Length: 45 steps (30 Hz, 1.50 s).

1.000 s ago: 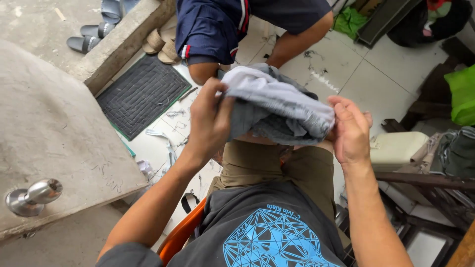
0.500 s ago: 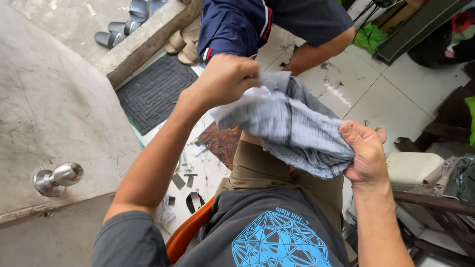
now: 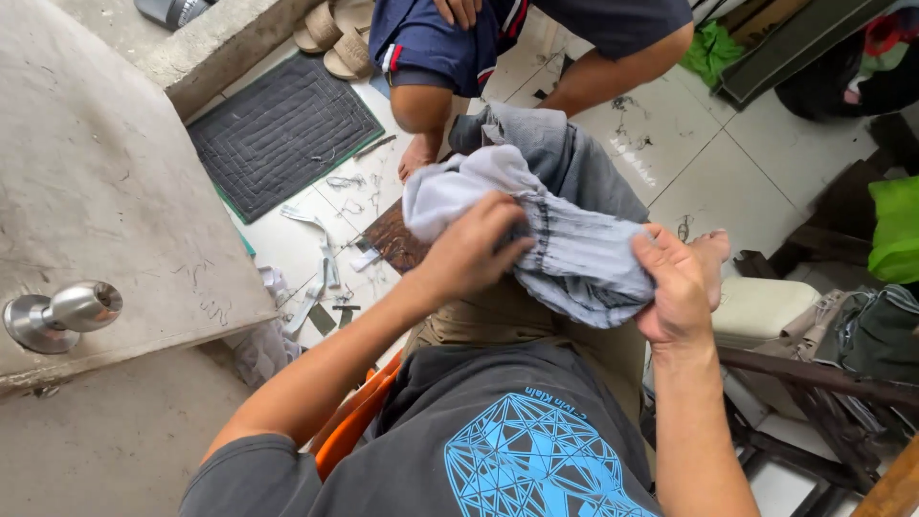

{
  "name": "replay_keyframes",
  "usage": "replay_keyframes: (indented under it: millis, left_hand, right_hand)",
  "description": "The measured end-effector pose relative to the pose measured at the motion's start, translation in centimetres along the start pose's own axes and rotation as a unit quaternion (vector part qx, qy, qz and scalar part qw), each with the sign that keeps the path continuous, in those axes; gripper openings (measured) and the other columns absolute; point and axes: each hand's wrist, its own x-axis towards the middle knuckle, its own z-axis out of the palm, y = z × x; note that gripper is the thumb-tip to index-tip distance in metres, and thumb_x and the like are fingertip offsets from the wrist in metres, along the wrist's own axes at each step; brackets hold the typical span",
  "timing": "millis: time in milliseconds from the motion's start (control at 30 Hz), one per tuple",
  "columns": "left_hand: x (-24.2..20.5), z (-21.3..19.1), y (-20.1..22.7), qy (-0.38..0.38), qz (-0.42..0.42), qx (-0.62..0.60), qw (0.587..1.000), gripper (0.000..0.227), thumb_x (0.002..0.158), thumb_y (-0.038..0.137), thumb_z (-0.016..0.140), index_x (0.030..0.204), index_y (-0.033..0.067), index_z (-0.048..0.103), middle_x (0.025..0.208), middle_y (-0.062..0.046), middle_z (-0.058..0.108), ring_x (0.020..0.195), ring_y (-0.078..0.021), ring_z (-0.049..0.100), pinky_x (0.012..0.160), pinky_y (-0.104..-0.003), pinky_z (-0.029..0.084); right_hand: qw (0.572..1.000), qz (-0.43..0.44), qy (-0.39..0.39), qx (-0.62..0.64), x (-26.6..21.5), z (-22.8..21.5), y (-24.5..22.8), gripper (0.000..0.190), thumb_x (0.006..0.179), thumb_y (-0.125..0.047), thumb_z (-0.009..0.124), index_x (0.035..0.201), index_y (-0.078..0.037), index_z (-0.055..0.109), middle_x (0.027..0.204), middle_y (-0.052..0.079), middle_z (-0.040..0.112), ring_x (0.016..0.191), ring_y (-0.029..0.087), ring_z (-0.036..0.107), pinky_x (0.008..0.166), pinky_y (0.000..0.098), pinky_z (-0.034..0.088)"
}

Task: Trimming excess threads and fabric from a finished garment using scissors

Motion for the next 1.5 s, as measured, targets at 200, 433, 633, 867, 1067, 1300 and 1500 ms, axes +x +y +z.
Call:
replay_keyframes:
  millis: [200,433,633,867,1067,1300,1500]
  left_hand:
    - [-0.6,0.9,-0.1,0.021,-0.029,-0.019,0.999,0.022,0.091,0.015,0.075,0.107,0.0098,0.062,0.102,-0.009,0.061,0.084,-0.0317,0.068,0.07,-0.041,0.057]
    - [3.4,3.6,4.0,0.053,0.074,-0.05,0.995,0.019,0.096,0.01,0.07,0.114,0.0054,0.064,0.105,-0.01,0.064,0.092,-0.0335,0.069,0.076,-0.04,0.059]
    - [3.4,5.6,2.6,0.03,0.081,0.015,0.996,0.011,0.095,0.012,0.069,0.104,0.0065,0.068,0.105,-0.009,0.065,0.098,-0.0314,0.068,0.081,-0.039,0.056]
    - [3.6,-0.7,2.8,-0.115,0.072,-0.014,0.991,0.022,0.083,0.012,0.079,0.095,0.0053,0.062,0.086,-0.008,0.057,0.085,-0.0334,0.06,0.074,-0.043,0.047]
    - [-0.7,-6.7,5.6,-0.431,0.101,-0.018,0.897,0.033,0.095,0.037,0.07,0.088,0.006,0.061,0.091,-0.011,0.06,0.079,-0.0323,0.057,0.068,-0.049,0.044]
    - [2.0,-6.7,0.1,-0.113,0.027,0.127,0.985,0.047,0.093,0.023,0.076,0.131,0.0028,0.055,0.136,-0.019,0.059,0.119,-0.0383,0.058,0.099,-0.052,0.044]
    - [7.2,-6.8,-1.2,-0.088,0.068,0.113,0.987,0.011,0.087,-0.001,0.064,0.095,0.007,0.061,0.088,-0.01,0.062,0.083,-0.0323,0.059,0.078,-0.043,0.045]
  right_hand:
    - [1.0,0.022,-0.006,0.016,-0.8,-1.8,2.2,0.016,0.094,-0.004,0.065,0.106,0.005,0.064,0.072,0.013,0.068,0.066,0.016,0.073,0.06,0.0261,0.061]
    - [1.0,-0.005,-0.005,0.014,-1.2,-1.6,2.8,0.023,0.091,-0.001,0.065,0.111,0.009,0.066,0.075,0.018,0.068,0.071,0.019,0.075,0.065,0.0335,0.064]
    - [0.997,-0.049,-0.006,-0.053,-2.3,-0.7,1.9,0.016,0.089,0.002,0.068,0.104,0.008,0.068,0.073,0.014,0.067,0.073,0.012,0.07,0.063,0.0279,0.061]
    - [0.947,-0.181,-0.059,-0.258,-4.0,-1.4,-1.6,0.01,0.086,0.006,0.068,0.095,0.001,0.07,0.079,0.01,0.062,0.078,0.013,0.058,0.072,0.0306,0.054]
    - [0.805,-0.147,-0.326,-0.474,-7.4,-0.3,-5.0,0.016,0.084,-0.021,0.078,0.097,-0.013,0.077,0.104,0.002,0.075,0.095,0.019,0.069,0.091,0.0369,0.049]
    - [0.894,-0.081,-0.135,-0.418,-2.9,0.9,-2.3,0.026,0.091,-0.007,0.07,0.116,-0.002,0.068,0.113,0.01,0.071,0.105,0.017,0.067,0.098,0.0293,0.053]
    - [0.873,-0.039,-0.203,-0.443,-2.8,0.8,-0.2,0.024,0.087,-0.022,0.077,0.106,-0.008,0.075,0.093,-0.002,0.075,0.081,0.008,0.063,0.075,0.0248,0.049]
